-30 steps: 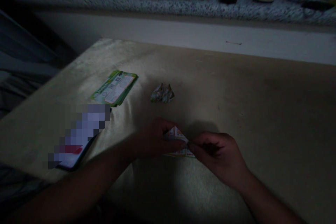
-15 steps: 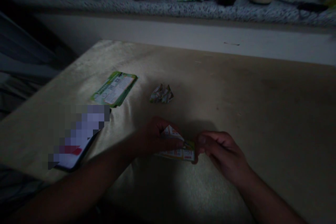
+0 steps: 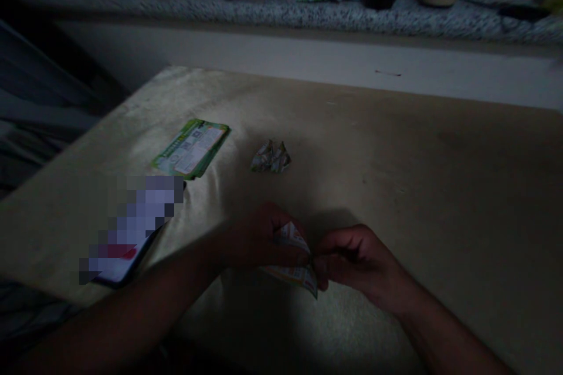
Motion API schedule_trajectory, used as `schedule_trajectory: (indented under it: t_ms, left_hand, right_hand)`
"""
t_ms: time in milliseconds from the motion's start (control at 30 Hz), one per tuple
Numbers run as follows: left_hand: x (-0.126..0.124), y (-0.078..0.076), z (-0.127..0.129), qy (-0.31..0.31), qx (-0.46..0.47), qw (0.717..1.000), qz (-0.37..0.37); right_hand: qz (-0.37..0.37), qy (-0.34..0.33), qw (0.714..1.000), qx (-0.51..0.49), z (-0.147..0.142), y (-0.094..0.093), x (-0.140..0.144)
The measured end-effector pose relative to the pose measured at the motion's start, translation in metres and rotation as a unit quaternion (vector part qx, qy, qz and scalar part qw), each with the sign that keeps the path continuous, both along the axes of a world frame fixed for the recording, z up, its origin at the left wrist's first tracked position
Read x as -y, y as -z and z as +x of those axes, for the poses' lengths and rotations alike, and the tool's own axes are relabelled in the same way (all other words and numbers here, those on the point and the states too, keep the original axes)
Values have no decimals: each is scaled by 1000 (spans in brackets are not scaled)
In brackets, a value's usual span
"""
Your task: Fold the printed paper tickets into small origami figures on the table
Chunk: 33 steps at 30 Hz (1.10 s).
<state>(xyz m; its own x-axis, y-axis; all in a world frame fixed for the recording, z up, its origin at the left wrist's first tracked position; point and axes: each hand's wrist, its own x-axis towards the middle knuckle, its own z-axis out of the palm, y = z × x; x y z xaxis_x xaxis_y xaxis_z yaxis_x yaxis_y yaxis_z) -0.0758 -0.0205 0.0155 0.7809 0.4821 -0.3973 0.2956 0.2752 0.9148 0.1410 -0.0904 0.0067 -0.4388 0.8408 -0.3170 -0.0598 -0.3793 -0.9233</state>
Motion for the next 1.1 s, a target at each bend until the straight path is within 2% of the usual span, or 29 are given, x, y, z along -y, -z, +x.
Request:
schedule_trajectory:
  t_ms: [167,367,600,967,1100]
  left_hand:
    - [-1,-3,0,-2,4,1000,18]
    - [-3,-2,-1,-8,0,1000,24]
    - [-2,-1,0,11,-7,999,31]
    - [-2,0,1,21,-29,995,88]
    - [-2,1,2,22,-31,994,106]
  right_hand:
    - [21,2,999,48,-1,0,2]
    - [3,15,1000,15,-1,-5,0]
    - [15,-21,1000,18,2,-2,-2]
    - [48,-4,992,115,3,2,2]
    - [86,-1,985,151,0,-1,1]
